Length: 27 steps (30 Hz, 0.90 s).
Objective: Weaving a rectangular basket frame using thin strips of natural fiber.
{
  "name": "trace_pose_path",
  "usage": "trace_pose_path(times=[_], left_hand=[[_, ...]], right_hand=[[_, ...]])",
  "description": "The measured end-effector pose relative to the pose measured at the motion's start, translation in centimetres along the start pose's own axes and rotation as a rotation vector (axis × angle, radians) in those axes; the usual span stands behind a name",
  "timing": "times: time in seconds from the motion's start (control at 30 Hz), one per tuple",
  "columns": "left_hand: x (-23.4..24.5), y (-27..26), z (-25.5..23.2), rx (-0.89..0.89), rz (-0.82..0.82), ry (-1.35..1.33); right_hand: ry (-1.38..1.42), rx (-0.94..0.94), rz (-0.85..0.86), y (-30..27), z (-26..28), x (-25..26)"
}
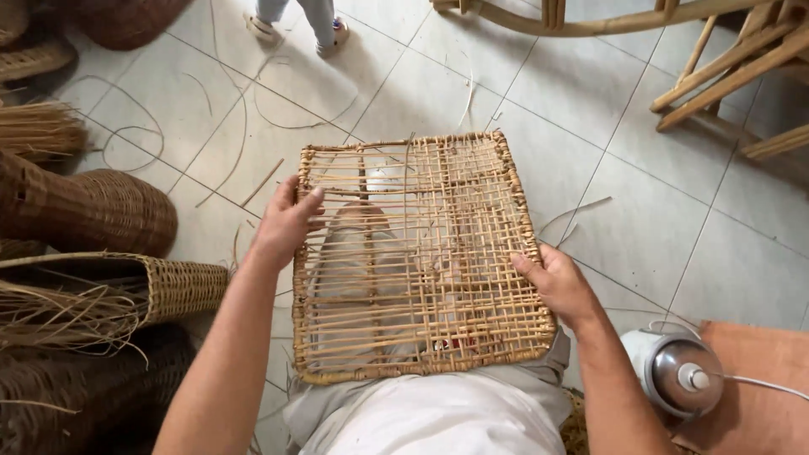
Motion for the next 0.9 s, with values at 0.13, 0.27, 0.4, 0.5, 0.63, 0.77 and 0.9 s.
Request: trace_pose_path(times=[0.13,0.27,0.4,0.5,0.63,0.77,0.9], left_hand=[[-1.8,-0.7,-1.0,-0.056,-0.121,0.503],[-4.3,-4.1,-3.9,-0.438,-0.328,0.961],[-5.7,-6.0,-3.2,-0.52,-0.241,1.264],[-3.2,-5.9,-3.0,-0.418,-0.311,0.917],[-2.7,-6.5,-3.4,-0.304,-0.3,0.741],[-3.5,-6.0,-3.9,-0.292,-0.247,0.572],[-3.2,-6.0,-2.8,-0.349,-0.249,0.595]], right_hand=[[-0.802,0.06,0.01,0.7,1.7,0.5],[-0.863,0.502,0.135,2.6,4.7,-4.8],[-0.927,0.682,0.358,5.7,2.5,-9.4],[-0.763,0.595,0.253,6.3,0.9,-10.4],[-0.862,0.747,0.191,6.3,-3.7,-10.3],[-0.9,0.748,0.166,5.9,-2.7,-9.4],[-0.856,0.707,0.184,5.9,-3.5,-9.4]])
Point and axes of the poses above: each hand's wrist, its own y-axis towards the middle knuckle, its own x-axis out of the back of the hand, z = x × y, the point moved 4 cm from there along y, towards the middle knuckle, and after that the axes turned 11 degrees about x, right-handed, at the moved point
